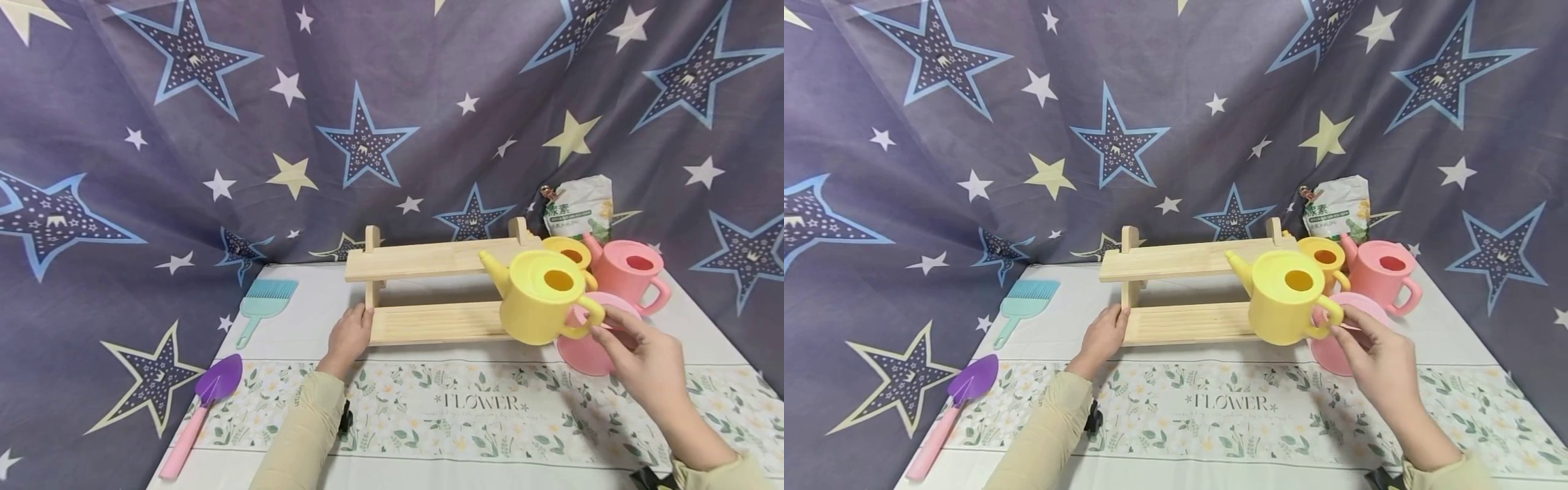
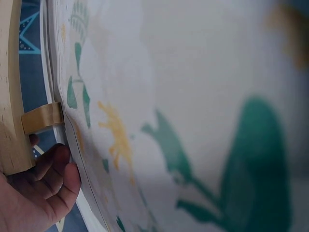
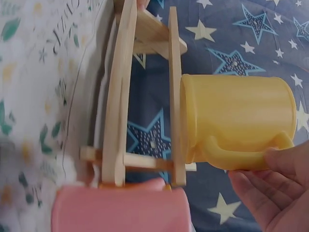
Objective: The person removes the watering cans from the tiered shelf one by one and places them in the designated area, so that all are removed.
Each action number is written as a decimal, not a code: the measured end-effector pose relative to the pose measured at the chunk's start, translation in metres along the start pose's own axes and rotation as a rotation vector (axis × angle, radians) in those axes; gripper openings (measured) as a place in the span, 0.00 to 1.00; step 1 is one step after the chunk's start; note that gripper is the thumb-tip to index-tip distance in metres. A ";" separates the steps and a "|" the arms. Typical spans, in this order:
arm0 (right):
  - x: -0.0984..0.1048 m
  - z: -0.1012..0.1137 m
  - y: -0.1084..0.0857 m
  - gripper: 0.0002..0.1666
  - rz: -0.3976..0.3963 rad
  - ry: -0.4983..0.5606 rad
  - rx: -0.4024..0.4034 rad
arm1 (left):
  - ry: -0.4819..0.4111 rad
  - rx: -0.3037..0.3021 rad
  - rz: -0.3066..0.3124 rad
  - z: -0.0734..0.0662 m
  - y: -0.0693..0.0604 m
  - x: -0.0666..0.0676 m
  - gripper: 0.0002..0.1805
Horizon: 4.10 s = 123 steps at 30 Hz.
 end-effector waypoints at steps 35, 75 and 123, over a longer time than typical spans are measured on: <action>0.115 -0.230 -0.043 0.23 -0.216 -0.195 -0.172 | -0.017 0.005 -0.005 0.000 0.001 0.001 0.25; 0.095 -0.187 -0.085 0.17 -0.213 -0.158 -0.450 | -0.021 0.034 0.023 0.001 -0.001 -0.002 0.26; 0.048 -0.036 -0.026 0.17 -0.163 -0.387 0.076 | -0.036 -0.002 -0.020 -0.001 -0.007 0.017 0.28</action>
Point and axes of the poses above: each hand's wrist, its own y-axis towards the middle knuckle, its own x-axis out of the back of the hand, z = x × y, the point moved 5 cm from there along y, towards the middle knuckle, and after that the axes turned 10 degrees about x, right-handed, at the moved point
